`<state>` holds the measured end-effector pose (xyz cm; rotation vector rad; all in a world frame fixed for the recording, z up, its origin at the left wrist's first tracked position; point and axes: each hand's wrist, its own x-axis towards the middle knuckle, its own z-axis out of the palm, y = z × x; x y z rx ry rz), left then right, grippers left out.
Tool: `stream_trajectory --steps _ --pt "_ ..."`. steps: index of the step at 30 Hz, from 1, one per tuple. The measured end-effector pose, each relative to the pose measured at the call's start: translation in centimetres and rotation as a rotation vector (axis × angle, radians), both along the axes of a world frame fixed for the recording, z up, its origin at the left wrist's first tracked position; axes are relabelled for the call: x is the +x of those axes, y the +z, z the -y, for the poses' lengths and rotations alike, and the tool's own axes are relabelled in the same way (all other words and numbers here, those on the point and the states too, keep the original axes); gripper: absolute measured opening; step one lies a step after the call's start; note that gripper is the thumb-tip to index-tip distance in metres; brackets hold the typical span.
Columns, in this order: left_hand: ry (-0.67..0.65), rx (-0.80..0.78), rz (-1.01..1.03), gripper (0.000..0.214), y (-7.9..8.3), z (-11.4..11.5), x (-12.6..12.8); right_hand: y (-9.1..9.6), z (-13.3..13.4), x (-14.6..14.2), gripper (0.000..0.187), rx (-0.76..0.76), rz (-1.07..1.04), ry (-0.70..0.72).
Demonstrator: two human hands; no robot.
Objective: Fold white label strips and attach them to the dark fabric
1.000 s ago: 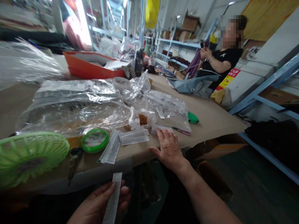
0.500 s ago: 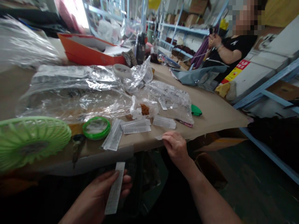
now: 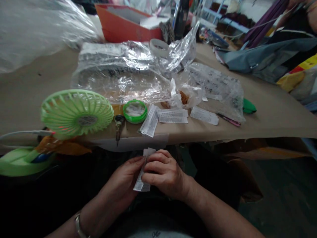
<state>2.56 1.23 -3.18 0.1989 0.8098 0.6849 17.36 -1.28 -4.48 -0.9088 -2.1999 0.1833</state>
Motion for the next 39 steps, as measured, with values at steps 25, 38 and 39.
stream_trajectory --steps 25,38,39 --pt "-0.208 0.0 -0.103 0.016 0.7 0.8 -1.6 -0.3 0.3 1.1 0.029 -0.707 -0.677 -0.15" --pt "-0.32 0.113 -0.108 0.021 0.1 1.8 -1.8 -2.8 -1.6 -0.5 0.031 -1.465 -1.079 0.327" --pt "-0.319 0.113 -0.116 0.021 0.0 1.8 -1.8 -2.8 -1.5 -0.6 0.029 -1.458 -1.059 0.319"
